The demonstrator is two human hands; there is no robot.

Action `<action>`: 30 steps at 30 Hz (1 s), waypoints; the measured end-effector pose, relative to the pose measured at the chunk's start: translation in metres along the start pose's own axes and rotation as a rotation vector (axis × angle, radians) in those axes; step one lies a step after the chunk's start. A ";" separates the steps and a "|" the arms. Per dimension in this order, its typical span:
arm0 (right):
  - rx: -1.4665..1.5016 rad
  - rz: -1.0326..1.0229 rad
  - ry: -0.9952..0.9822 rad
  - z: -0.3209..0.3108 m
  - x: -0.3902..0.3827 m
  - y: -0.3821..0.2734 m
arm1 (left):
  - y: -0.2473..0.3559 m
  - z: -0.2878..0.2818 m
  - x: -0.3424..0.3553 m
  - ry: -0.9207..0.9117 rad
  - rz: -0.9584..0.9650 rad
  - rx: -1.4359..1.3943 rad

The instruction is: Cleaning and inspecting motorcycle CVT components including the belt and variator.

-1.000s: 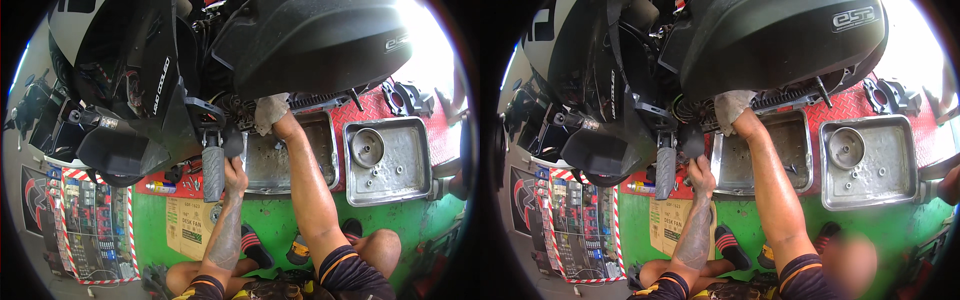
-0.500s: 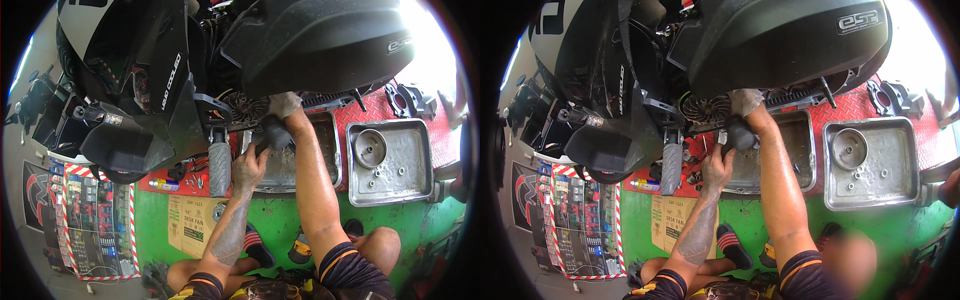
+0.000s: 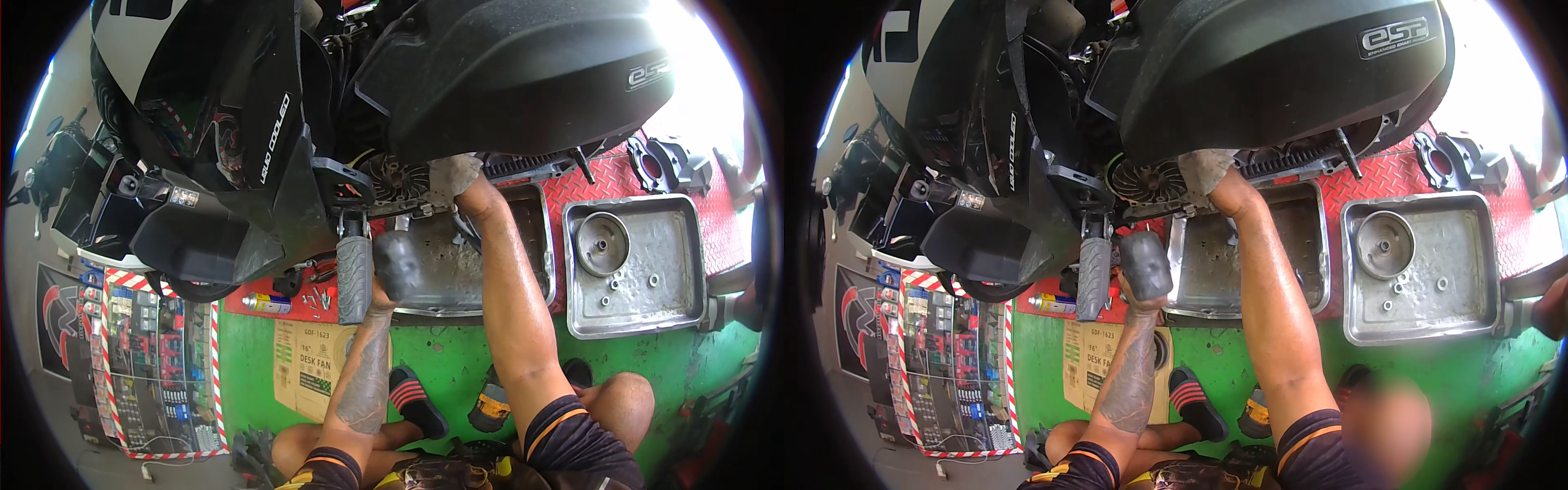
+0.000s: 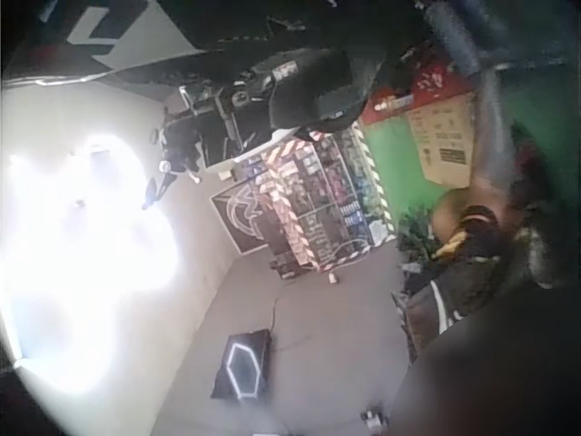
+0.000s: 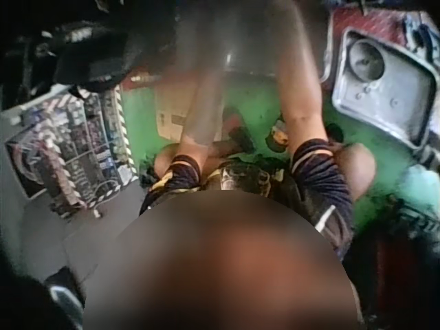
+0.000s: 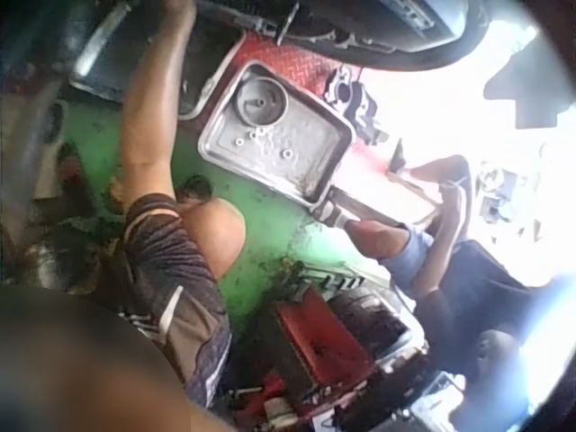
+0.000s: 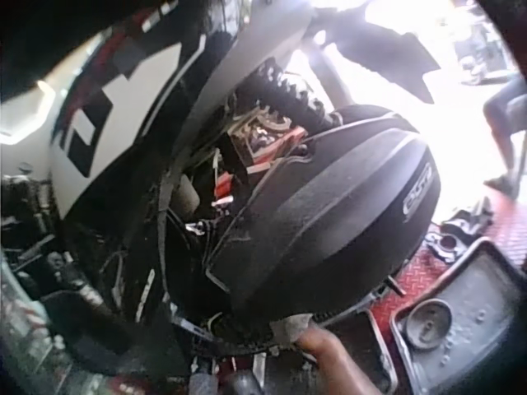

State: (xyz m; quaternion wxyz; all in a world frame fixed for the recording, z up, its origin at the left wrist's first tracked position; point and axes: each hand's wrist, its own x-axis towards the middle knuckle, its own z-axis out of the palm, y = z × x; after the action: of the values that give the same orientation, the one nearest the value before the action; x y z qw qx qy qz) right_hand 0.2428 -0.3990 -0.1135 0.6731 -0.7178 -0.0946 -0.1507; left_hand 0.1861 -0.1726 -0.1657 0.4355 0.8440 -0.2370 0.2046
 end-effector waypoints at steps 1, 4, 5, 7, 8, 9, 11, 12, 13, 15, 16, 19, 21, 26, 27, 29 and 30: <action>0.168 -0.016 0.065 0.002 -0.001 -0.002 | -0.005 -0.001 -0.006 0.020 -0.096 -0.016; 0.223 0.049 0.038 0.004 -0.002 -0.008 | -0.018 0.006 -0.018 0.174 -0.196 -0.195; 0.208 0.085 0.014 0.005 -0.002 -0.010 | -0.023 0.007 -0.017 0.189 -0.222 -0.207; 0.060 -0.013 0.110 0.009 -0.005 -0.014 | -0.029 0.013 -0.013 0.239 0.130 -0.287; 0.058 -0.015 0.106 0.009 -0.005 -0.015 | -0.029 0.016 -0.011 0.269 0.131 -0.310; -0.058 -0.026 0.055 0.010 -0.006 -0.016 | -0.028 0.019 -0.010 0.209 -0.006 -0.211; -0.171 -0.038 0.005 0.012 -0.007 -0.018 | -0.024 0.023 -0.009 0.148 -0.143 -0.110; -0.037 -0.021 0.071 0.013 -0.008 -0.018 | -0.022 0.027 -0.006 0.215 -0.050 -0.255; 0.100 0.003 0.136 0.014 -0.009 -0.018 | -0.019 0.030 -0.006 0.254 0.036 -0.382; 0.034 0.005 0.085 0.013 -0.009 -0.018 | -0.016 0.030 -0.003 0.255 0.028 -0.292; -0.018 0.032 0.071 0.013 -0.008 -0.017 | -0.015 0.031 -0.004 0.229 -0.093 -0.250; 0.128 -0.015 0.089 0.013 -0.007 -0.016 | -0.018 0.030 -0.004 0.282 -0.173 -0.157; -0.013 -0.006 0.064 0.013 -0.006 -0.016 | -0.023 0.028 -0.002 0.225 -0.166 -0.191; 0.021 -0.014 0.150 0.020 -0.009 -0.016 | -0.033 0.024 0.005 0.272 0.158 -0.142; -0.004 -0.064 0.198 0.020 -0.009 -0.015 | -0.035 0.025 0.005 0.312 0.196 -0.132; -0.028 -0.105 0.237 0.019 -0.009 -0.011 | -0.036 0.023 -0.004 0.114 -0.171 -0.133; -0.034 -0.081 0.143 0.016 -0.007 -0.008 | -0.037 0.025 -0.009 0.170 -0.212 -0.169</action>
State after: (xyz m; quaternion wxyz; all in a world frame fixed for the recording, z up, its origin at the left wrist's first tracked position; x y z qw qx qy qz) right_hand 0.2347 -0.3824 -0.1092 0.6593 -0.7120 -0.0728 -0.2304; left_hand 0.2035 -0.1726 -0.2072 0.5424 0.8043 -0.1254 0.2078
